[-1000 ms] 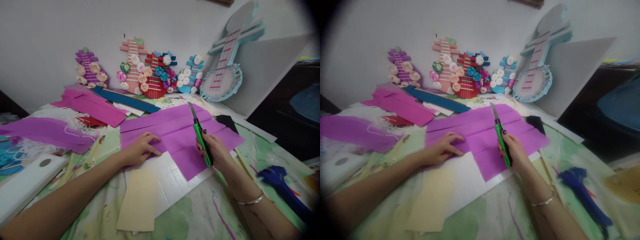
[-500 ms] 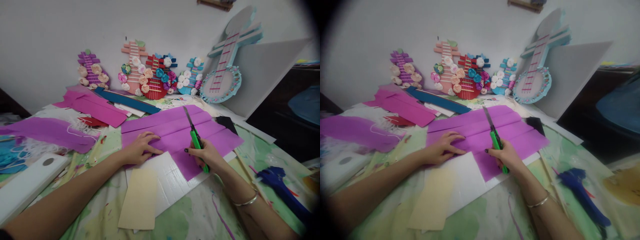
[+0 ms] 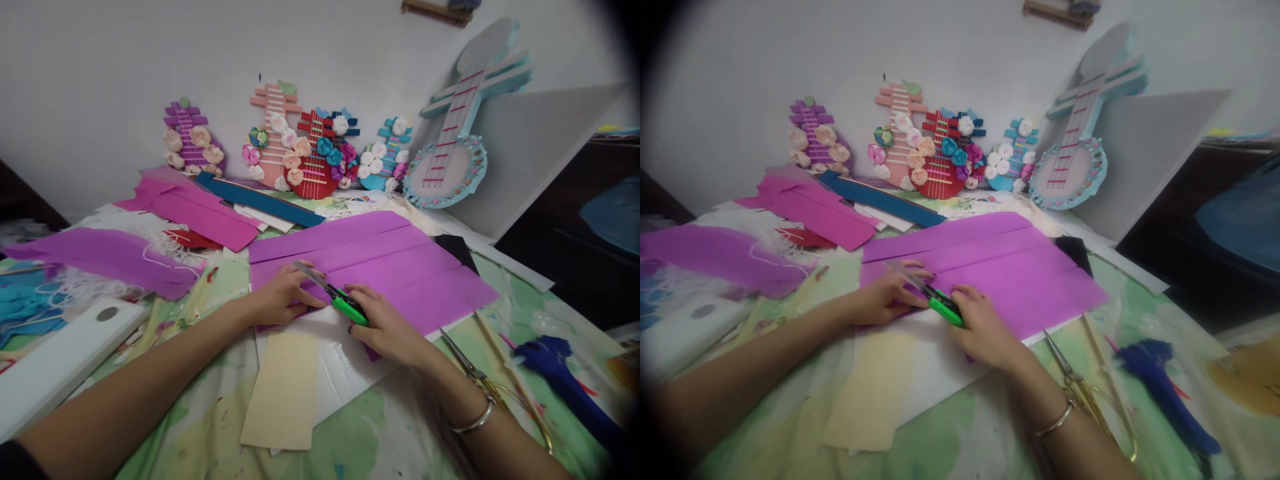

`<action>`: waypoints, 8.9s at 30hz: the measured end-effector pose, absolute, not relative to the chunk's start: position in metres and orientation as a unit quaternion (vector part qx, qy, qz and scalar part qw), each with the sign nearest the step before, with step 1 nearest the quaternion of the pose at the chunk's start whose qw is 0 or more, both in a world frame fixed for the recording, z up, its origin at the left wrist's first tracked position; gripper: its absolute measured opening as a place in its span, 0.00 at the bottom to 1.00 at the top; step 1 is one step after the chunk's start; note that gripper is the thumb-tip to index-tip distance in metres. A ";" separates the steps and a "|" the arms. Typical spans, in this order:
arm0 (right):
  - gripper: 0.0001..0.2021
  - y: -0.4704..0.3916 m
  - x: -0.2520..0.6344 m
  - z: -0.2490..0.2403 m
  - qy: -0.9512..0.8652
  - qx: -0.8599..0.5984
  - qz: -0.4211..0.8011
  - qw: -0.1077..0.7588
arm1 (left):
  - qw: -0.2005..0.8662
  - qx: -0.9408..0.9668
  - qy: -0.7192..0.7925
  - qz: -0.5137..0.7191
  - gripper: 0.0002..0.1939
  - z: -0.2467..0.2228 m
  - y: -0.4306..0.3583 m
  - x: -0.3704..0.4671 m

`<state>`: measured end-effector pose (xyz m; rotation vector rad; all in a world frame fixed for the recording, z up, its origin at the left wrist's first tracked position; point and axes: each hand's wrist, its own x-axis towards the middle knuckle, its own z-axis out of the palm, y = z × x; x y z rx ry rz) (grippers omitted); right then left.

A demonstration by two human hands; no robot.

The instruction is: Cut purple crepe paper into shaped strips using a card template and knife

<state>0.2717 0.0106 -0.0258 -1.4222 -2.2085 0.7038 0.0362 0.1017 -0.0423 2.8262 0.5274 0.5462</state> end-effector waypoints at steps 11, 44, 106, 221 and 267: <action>0.19 0.007 0.268 -0.023 -0.792 -0.537 0.220 0.188 | 0.109 0.980 0.142 0.085 0.19 -0.019 0.106 0.026; 0.08 0.031 0.359 -0.014 -0.793 -0.570 0.123 0.175 | 0.102 0.962 0.205 0.148 0.19 -0.052 0.112 0.032; 0.20 0.051 0.356 -0.034 -0.843 -0.499 0.080 0.182 | 0.130 0.957 0.234 0.114 0.23 -0.057 0.119 0.035; 0.18 0.034 0.330 -0.025 -0.846 -0.488 0.119 0.180 | 0.154 0.956 0.220 0.120 0.20 -0.050 0.117 0.034; 0.18 0.031 0.309 -0.024 -0.859 -0.471 0.105 0.168 | 0.188 0.953 0.211 0.110 0.24 -0.041 0.112 0.032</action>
